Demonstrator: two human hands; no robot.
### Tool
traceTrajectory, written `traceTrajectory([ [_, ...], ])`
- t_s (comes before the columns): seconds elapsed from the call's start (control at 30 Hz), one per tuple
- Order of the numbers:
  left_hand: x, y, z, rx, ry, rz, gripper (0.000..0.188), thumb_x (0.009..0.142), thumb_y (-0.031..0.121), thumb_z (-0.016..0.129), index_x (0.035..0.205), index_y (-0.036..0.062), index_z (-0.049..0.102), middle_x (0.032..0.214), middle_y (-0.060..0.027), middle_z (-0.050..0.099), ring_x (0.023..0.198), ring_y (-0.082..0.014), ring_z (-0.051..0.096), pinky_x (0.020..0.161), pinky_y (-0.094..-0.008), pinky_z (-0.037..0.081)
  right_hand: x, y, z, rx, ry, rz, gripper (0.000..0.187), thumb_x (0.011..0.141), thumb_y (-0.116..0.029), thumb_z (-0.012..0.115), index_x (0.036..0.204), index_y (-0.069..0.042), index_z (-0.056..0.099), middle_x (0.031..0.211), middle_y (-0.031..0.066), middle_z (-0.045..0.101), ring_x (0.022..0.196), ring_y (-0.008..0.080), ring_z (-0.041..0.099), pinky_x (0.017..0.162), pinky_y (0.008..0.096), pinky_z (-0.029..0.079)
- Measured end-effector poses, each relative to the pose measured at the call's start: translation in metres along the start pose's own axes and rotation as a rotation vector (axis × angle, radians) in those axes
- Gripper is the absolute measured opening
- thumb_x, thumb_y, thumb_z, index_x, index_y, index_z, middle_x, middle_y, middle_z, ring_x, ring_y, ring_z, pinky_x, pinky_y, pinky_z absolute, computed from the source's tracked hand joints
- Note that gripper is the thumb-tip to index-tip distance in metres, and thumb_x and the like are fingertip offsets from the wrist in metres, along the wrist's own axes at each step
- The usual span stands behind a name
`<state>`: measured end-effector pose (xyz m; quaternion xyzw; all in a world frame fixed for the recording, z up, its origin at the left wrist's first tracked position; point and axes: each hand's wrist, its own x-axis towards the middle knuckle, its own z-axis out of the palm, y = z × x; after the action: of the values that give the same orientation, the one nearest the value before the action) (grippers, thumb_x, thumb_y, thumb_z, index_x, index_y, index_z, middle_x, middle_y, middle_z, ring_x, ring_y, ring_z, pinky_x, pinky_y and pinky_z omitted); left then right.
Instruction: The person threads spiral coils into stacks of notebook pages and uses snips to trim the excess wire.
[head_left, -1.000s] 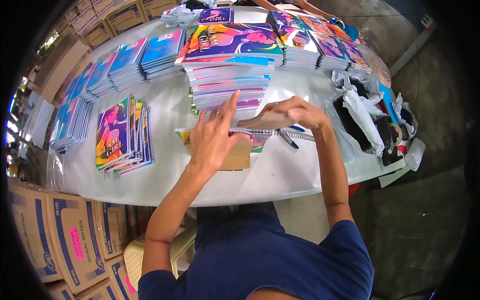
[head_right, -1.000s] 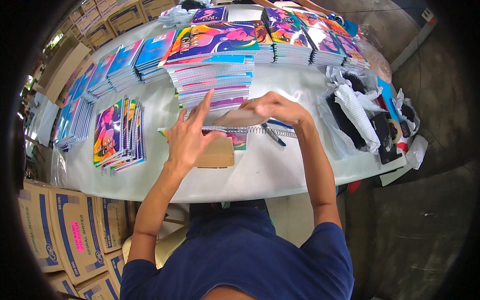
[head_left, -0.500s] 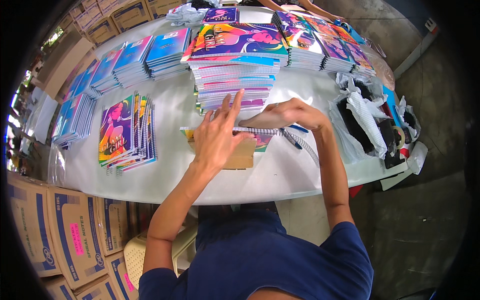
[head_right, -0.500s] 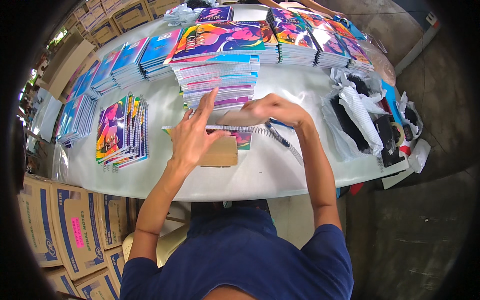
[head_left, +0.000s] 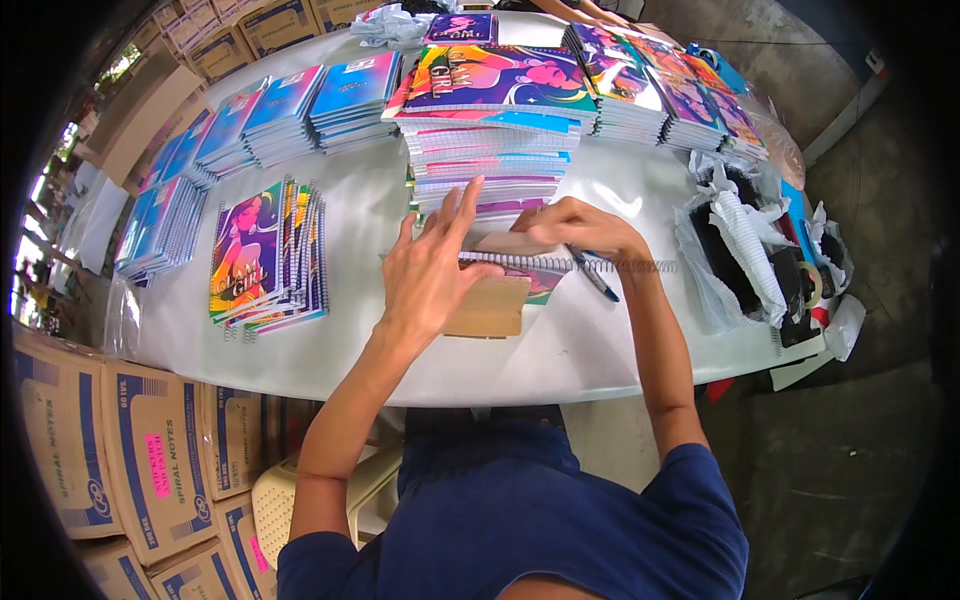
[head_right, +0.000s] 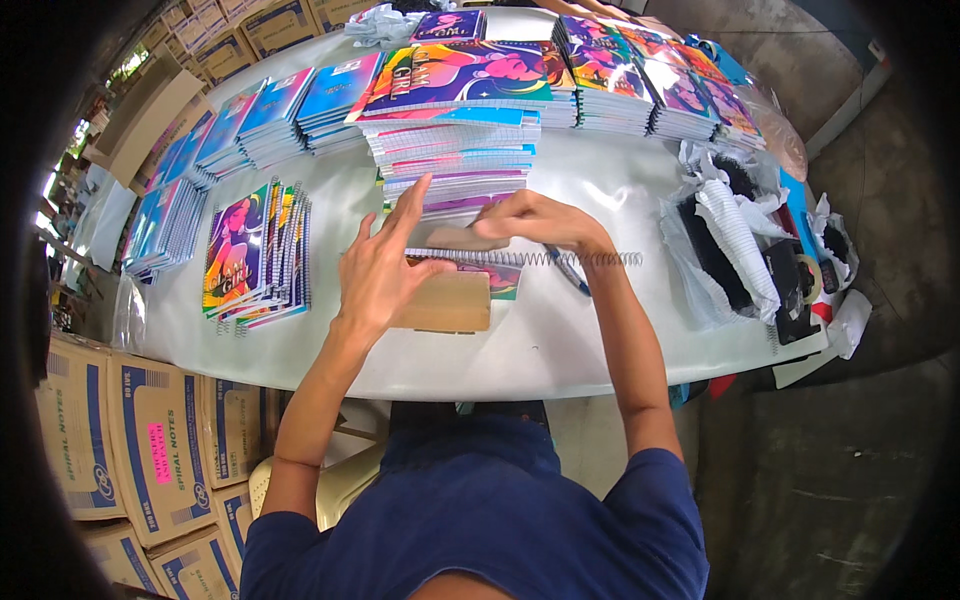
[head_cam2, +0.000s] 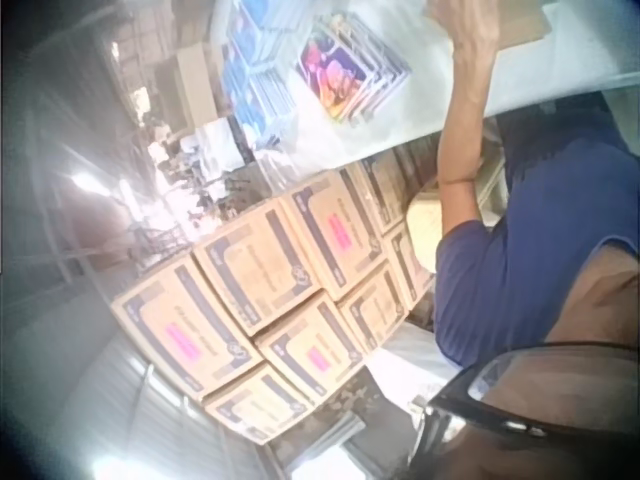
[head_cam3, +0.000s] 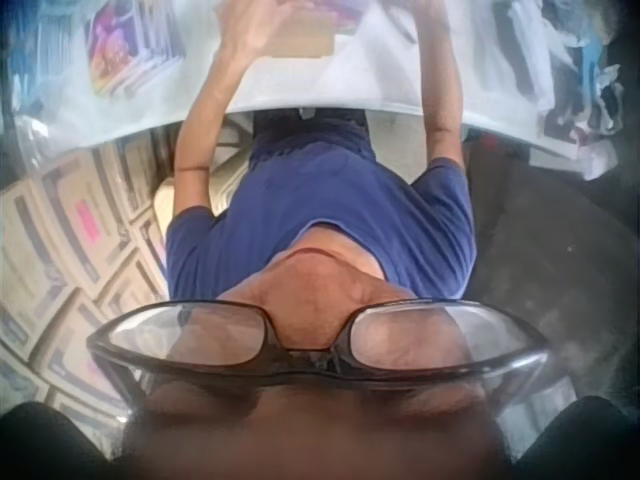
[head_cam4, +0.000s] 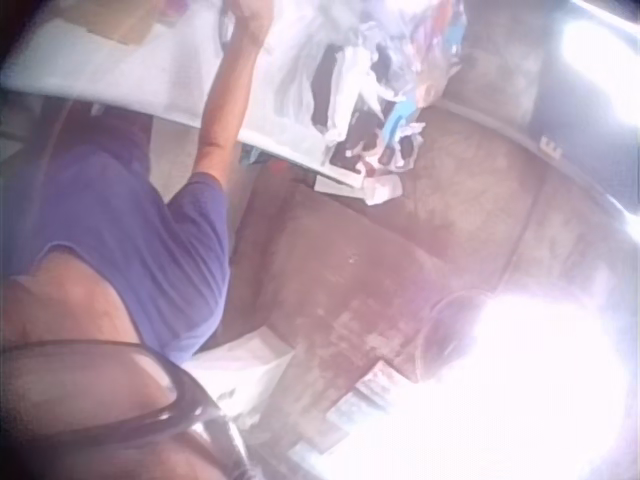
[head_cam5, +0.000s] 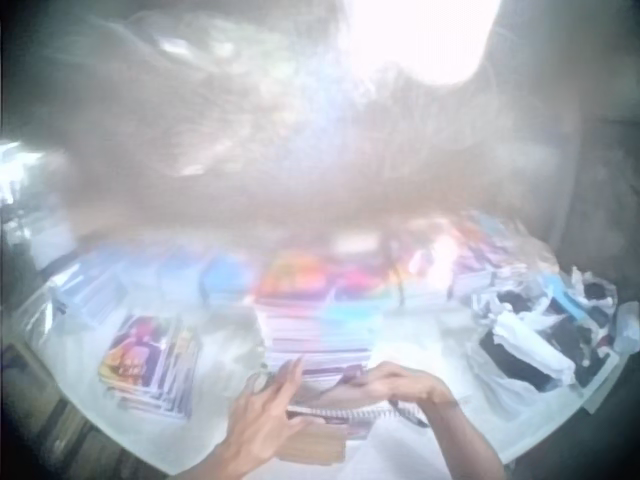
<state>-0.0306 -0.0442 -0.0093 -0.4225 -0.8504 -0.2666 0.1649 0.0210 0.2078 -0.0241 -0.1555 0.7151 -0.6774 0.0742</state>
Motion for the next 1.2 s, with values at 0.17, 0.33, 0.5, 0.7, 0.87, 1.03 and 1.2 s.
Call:
traceTrajectory([
  [0.17, -0.001, -0.006, 0.0, -0.015, 0.028, -0.005, 0.102, 0.062, 0.037, 0.081, 0.148, 0.0263, 0.027, 0.137, -0.0055, 0.052, 0.112, -0.0267, 0.06, 0.101, -0.0499, 0.042, -0.002, 0.005, 0.005, 0.073, 0.146, 0.065, 0.043, 0.088, -0.037, 0.065, 0.096, 0.005, 0.07, 0.095, 0.0093, 0.067, 0.098, 0.0174, 0.059, 0.084, 0.0319, 0.045],
  [0.33, -0.004, -0.01, -0.005, -0.001, 0.013, 0.008, 0.102, 0.064, 0.035, 0.081, 0.149, 0.0234, 0.025, 0.136, -0.0117, 0.052, 0.115, -0.0255, 0.058, 0.101, -0.0478, 0.04, 0.008, 0.004, 0.0, -0.022, 0.022, 0.126, 0.048, 0.089, -0.042, 0.063, 0.096, 0.004, 0.07, 0.093, 0.011, 0.068, 0.093, 0.0187, 0.061, 0.082, 0.0339, 0.048],
  [0.5, -0.005, -0.014, -0.006, 0.03, 0.013, 0.003, 0.103, 0.065, 0.038, 0.08, 0.149, 0.0234, 0.024, 0.136, -0.0111, 0.052, 0.115, -0.0259, 0.058, 0.101, -0.0504, 0.039, 0.028, -0.006, 0.015, -0.547, -0.003, 0.216, 0.062, 0.083, -0.049, 0.068, 0.108, 0.007, 0.065, 0.104, 0.0197, 0.067, 0.091, 0.0236, 0.065, 0.081, 0.0327, 0.051],
  [0.7, -0.009, -0.024, -0.009, 0.097, 0.026, -0.013, 0.104, 0.064, 0.039, 0.081, 0.149, 0.0233, 0.025, 0.138, -0.0106, 0.051, 0.121, -0.0357, 0.051, 0.099, -0.0526, 0.039, 0.029, -0.009, 0.022, -0.185, 0.056, 0.186, 0.059, 0.085, -0.044, 0.067, 0.105, 0.011, 0.065, 0.109, 0.0176, 0.066, 0.107, 0.0248, 0.058, 0.094, 0.036, 0.043],
  [0.87, -0.013, -0.033, -0.012, -0.017, 0.058, -0.088, 0.104, 0.062, 0.031, 0.084, 0.149, 0.0222, 0.027, 0.145, -0.0105, 0.043, 0.126, -0.0415, 0.046, 0.095, -0.0489, 0.046, 0.025, -0.001, 0.037, 0.089, 0.215, 0.013, 0.051, 0.084, -0.047, 0.067, 0.09, 0.003, 0.072, 0.095, 0.0102, 0.068, 0.093, 0.0164, 0.056, 0.081, 0.0314, 0.044],
  [1.03, -0.015, -0.036, -0.017, -0.337, 0.135, -0.163, 0.107, 0.059, 0.019, 0.086, 0.148, 0.0202, 0.026, 0.15, -0.0161, 0.031, 0.129, -0.0448, 0.04, 0.092, -0.0417, 0.051, 0.034, -0.001, 0.03, 0.306, 0.151, 0.074, 0.053, 0.087, -0.049, 0.063, 0.092, 0.004, 0.071, 0.096, 0.0104, 0.068, 0.09, 0.0193, 0.058, 0.08, 0.0349, 0.045],
  [1.2, -0.026, -0.06, 0.001, -0.694, 0.181, -0.307, 0.108, 0.063, 0.008, 0.085, 0.15, 0.0186, 0.023, 0.146, -0.0218, 0.037, 0.126, -0.0356, 0.048, 0.092, -0.0365, 0.052, 0.043, -0.004, 0.035, 0.04, 0.109, 0.127, 0.058, 0.084, -0.051, 0.065, 0.099, 0.004, 0.07, 0.101, 0.0137, 0.068, 0.096, 0.0219, 0.062, 0.085, 0.0358, 0.048],
])
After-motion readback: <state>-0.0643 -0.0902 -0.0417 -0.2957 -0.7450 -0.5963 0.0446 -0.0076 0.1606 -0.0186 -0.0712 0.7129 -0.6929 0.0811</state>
